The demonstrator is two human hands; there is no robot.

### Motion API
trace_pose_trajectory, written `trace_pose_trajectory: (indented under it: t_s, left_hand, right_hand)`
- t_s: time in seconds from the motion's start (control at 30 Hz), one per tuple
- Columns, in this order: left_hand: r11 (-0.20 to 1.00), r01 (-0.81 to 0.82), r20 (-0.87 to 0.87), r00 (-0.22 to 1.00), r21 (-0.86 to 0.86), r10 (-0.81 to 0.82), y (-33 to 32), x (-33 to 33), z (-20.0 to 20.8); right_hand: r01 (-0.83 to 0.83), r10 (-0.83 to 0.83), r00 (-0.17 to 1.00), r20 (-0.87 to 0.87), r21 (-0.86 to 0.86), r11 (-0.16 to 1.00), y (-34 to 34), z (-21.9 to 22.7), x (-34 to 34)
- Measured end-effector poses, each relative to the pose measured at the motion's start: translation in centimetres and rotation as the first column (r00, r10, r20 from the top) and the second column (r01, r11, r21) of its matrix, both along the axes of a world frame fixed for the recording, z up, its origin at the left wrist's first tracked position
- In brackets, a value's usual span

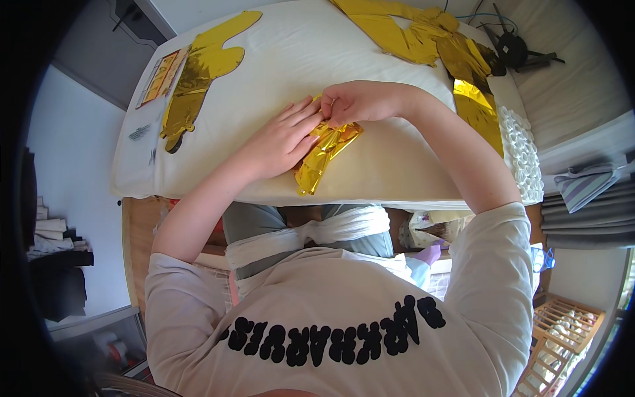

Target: Folding gold foil balloons and placing them into retail packaging with cardboard inserts.

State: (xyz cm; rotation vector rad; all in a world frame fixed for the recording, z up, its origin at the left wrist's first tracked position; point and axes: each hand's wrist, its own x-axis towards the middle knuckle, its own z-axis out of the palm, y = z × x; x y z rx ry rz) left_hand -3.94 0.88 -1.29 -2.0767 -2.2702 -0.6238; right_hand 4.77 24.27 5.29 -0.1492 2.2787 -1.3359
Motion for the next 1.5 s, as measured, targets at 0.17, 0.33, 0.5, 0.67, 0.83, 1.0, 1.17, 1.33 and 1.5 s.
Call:
trace_pose_trajectory:
  t_s: [0.17,0.33,0.5,0.67,0.83,1.0,1.17,1.33,1.5]
  left_hand:
    - [1.000,-0.004,-0.110,0.994,0.012,0.005,-0.2,-0.1,-0.5]
    - [1.000,-0.012,-0.125,0.992,0.017,0.014,0.1,0.3,-0.6]
    - [0.999,-0.040,-0.125,0.991,0.014,0.042,-0.1,0.6,-0.7]
    - [0.978,-0.202,-0.002,0.979,-0.046,0.202,-0.5,3.9,-0.1]
    - [0.972,-0.229,0.094,0.968,-0.042,0.232,-1.4,5.7,1.3]
    - [0.995,-0.091,-0.033,0.995,-0.045,0.089,-1.0,2.3,2.5]
    - [0.971,0.208,0.089,0.976,-0.115,-0.198,0.1,-2.2,1.6]
    - [0.959,0.231,0.004,0.972,-0.166,-0.234,0.1,-2.7,1.2]
    - [0.978,0.208,0.086,0.975,-0.006,-0.207,0.5,-0.8,1.2]
  right_hand:
    - [0.057,0.024,0.976,-0.216,0.360,0.931,-2.1,0.9,1.0]
    - [0.342,-0.126,0.829,-0.544,0.315,0.885,-3.3,-0.5,4.3]
    - [0.381,0.143,0.519,-0.843,0.377,0.844,-4.8,-2.5,8.0]
    - [0.381,0.091,0.574,-0.814,0.364,0.850,-4.8,-3.0,8.7]
    - [0.272,0.084,0.668,-0.740,0.347,0.898,-4.4,-2.4,8.5]
    - [0.238,0.098,0.699,-0.708,0.360,0.902,-4.1,-2.1,8.4]
    - [0.219,0.082,0.744,-0.663,0.357,0.908,-3.4,-2.1,8.3]
    - [0.202,0.070,0.785,-0.616,0.361,0.910,-3.0,-1.7,8.2]
    - [0.151,0.124,0.788,-0.602,0.385,0.911,-2.7,-1.7,8.1]
